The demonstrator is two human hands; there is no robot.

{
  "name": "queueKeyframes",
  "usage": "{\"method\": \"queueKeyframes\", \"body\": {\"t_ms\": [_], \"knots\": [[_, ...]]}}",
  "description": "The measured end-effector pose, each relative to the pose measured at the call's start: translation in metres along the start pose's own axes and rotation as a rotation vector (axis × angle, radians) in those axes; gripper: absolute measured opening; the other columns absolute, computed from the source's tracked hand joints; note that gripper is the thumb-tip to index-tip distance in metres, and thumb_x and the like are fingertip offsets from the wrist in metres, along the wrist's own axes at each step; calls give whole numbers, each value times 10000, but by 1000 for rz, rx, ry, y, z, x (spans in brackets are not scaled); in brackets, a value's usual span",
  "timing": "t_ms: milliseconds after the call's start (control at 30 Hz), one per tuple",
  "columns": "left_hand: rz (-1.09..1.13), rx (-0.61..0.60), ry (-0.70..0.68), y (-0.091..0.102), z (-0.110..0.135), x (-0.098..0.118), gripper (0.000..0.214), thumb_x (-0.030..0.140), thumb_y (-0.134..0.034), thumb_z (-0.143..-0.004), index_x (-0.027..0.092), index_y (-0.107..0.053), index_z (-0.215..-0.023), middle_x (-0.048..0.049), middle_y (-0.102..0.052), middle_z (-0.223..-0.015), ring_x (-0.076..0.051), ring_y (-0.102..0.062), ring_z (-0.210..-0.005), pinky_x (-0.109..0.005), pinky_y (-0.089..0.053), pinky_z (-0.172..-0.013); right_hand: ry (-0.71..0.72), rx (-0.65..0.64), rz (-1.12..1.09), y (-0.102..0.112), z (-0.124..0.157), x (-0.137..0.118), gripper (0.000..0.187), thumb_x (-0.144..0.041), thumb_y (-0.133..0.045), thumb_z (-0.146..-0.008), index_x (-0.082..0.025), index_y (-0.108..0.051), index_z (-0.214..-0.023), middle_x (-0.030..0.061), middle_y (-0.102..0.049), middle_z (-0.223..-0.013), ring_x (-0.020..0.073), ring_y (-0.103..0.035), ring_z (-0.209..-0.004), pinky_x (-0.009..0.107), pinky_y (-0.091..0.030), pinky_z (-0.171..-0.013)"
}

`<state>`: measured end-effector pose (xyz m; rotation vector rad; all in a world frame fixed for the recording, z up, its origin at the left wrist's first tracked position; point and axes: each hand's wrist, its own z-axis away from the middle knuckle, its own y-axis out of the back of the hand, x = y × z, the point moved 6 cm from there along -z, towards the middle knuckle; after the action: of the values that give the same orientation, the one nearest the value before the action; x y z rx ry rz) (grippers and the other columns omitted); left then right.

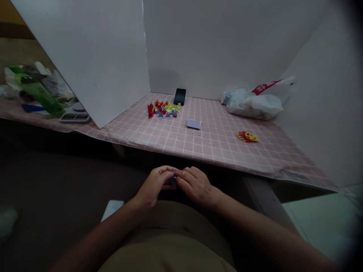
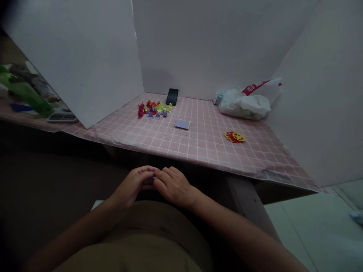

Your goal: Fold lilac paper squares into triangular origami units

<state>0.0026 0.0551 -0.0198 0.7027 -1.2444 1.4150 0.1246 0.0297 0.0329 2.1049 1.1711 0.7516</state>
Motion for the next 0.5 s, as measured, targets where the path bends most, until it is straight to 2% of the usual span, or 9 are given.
{"method": "queueKeyframes", "body": {"t_ms": [167, 300, 500], "knots": [[-58, 10, 42, 1, -4, 2, 166, 273, -706, -717, 152, -728, -828, -49, -705, -765, -159, -654, -677, -272, -541, -628, 35, -22, 44, -2, 0, -2, 339, -126, -383, -1016, -180, -662, -830, 88, -735, -907, 185, -577, -727, 332, -421, -626], [-125, 36, 40, 3, -8, 4, 154, 239, -709, -698, 138, -721, -812, -38, -695, -738, -135, -626, -633, -245, -508, -599, 25, 10, 31, -5, 2, -2, 328, -128, -400, -1016, -175, -653, -813, 74, -734, -902, 176, -561, -728, 327, -397, -632], [-153, 112, -75, 7, -12, 11, 140, 210, -659, -748, 145, -707, -863, -36, -714, -775, -147, -650, -696, -242, -505, -633, 19, 37, -18, -4, 1, -3, 294, -121, -407, -1015, -169, -653, -860, 66, -738, -887, 171, -566, -729, 320, -409, -658]]}}
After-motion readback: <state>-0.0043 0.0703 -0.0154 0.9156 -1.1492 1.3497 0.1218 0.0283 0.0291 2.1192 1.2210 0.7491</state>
